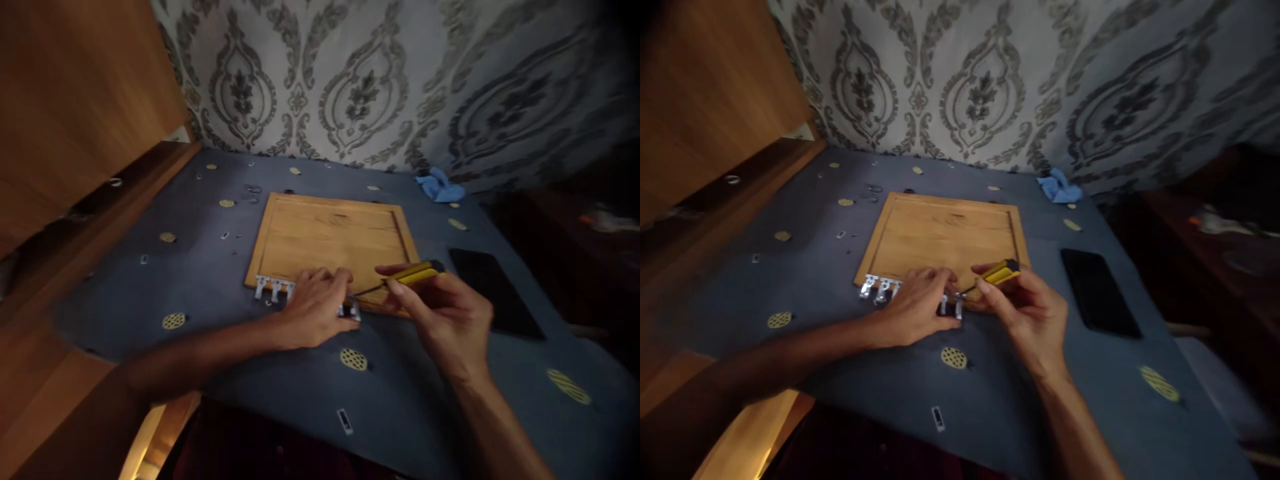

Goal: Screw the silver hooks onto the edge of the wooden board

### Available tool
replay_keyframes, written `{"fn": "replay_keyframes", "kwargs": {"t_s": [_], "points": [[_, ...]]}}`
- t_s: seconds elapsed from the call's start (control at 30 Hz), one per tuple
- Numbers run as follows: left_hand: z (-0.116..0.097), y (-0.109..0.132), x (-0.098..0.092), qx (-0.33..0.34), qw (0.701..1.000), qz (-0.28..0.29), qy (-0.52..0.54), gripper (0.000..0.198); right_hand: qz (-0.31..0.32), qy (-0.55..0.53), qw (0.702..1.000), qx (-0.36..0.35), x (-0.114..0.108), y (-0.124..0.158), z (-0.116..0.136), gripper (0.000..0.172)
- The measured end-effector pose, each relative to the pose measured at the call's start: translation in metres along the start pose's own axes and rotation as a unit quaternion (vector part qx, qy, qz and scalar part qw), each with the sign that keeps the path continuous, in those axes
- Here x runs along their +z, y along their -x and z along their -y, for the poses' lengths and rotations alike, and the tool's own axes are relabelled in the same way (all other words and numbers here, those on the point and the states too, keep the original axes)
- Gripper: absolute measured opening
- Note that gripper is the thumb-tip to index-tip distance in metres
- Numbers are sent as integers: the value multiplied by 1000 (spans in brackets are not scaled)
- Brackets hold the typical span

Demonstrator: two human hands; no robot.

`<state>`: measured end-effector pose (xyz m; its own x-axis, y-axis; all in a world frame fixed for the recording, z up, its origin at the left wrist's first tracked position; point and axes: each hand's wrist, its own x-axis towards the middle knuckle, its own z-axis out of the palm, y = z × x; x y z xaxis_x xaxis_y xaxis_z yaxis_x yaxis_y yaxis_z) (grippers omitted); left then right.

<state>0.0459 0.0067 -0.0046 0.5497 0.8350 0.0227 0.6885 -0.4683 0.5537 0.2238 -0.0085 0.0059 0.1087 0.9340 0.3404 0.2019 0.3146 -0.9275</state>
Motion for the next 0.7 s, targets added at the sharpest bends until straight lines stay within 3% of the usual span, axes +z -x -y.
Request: {"fn": "replay_keyframes", "kwargs": {"t_s": [0.1,0.47,0.7], "points": [[2,1,-1,7,1000,3,-4,57,-19,3,1000,-8,2,-1,-1,24],[6,0,3,17,1000,-6,-8,60,5,19,999,-39,-3,-3,-5,25],[5,2,3,11,1000,-15,-13,58,4,-12,1000,-17,-1,-5,-2,29]]}}
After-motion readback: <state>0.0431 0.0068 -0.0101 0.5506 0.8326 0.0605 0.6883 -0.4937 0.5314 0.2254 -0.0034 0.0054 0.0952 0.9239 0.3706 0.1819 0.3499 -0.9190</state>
